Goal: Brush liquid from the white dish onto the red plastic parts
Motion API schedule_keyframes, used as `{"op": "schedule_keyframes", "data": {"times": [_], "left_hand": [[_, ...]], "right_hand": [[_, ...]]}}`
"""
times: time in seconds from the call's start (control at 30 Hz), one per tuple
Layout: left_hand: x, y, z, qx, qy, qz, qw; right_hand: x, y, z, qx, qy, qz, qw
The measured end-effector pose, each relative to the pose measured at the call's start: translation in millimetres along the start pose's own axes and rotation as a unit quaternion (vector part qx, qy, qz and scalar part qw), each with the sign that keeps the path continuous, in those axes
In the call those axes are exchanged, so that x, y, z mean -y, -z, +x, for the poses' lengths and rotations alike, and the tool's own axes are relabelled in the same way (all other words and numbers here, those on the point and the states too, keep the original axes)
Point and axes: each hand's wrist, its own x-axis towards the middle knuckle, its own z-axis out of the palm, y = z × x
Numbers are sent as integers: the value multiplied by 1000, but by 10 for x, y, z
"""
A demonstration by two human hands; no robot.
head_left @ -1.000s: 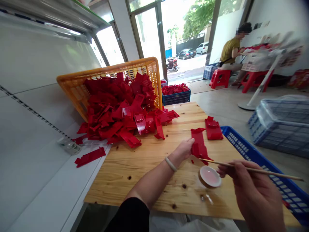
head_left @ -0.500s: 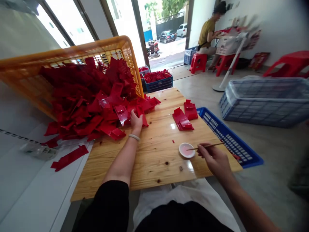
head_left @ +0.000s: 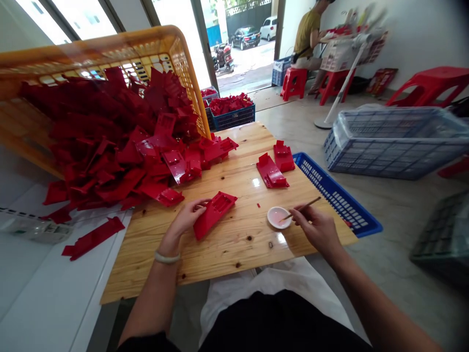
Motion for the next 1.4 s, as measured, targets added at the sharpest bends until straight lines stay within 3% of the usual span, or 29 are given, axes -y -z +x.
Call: {"op": "schedule_keyframes", "data": {"times": [0.13, 0.27, 0.37, 0.43, 0.57, 0.67, 0.73, 0.8, 0.87, 0.93, 1.0, 1.07, 1.2, 1.4], "left_hand": [[47, -263, -151, -15, -32, 87, 996], [-41, -397, -239, 7, -117, 249, 961], [-161, -422, -288, 10, -176, 273, 946], [-238, -431, -312, 48, -189, 256, 947], [-333, -434, -323, 99, -146, 151, 973], [-372, -426, -331, 75, -78, 7, 994], [-411, -434, -370, 46, -6, -133, 990], [-472, -463, -447, 41, 76, -297, 951], [-556, -514, -553, 81, 131, -442, 884], [-660, -581, -672, 129, 140, -542, 819], [-778, -652, -787, 159, 135, -593, 778], [-896, -718, -888, 169, 141, -611, 760], [-1055, -812, -1037, 140, 166, -609, 763], [-1145, -864, -1139, 102, 204, -611, 758]], "right_hand": [[48, 43, -3, 28, 15, 1, 999], [154, 129, 5, 87, 46, 2, 995], [219, 186, 22, 103, 56, 1, 993], [241, 205, 37, 101, 55, 1, 993], [231, 207, 61, 88, 37, 7, 995], [199, 196, 66, 73, 19, 29, 997], [191, 191, 62, 48, 5, 58, 997], [216, 188, 51, 4, -10, 97, 995], [295, 184, 28, -38, -24, 139, 989], [432, 173, -7, -56, -34, 194, 979], [614, 148, -53, -46, -39, 252, 966], [813, 105, -106, -25, -34, 296, 954], [1148, -13, -210, 1, -3, 333, 943], [1359, -136, -324, -14, 39, 302, 952]]}}
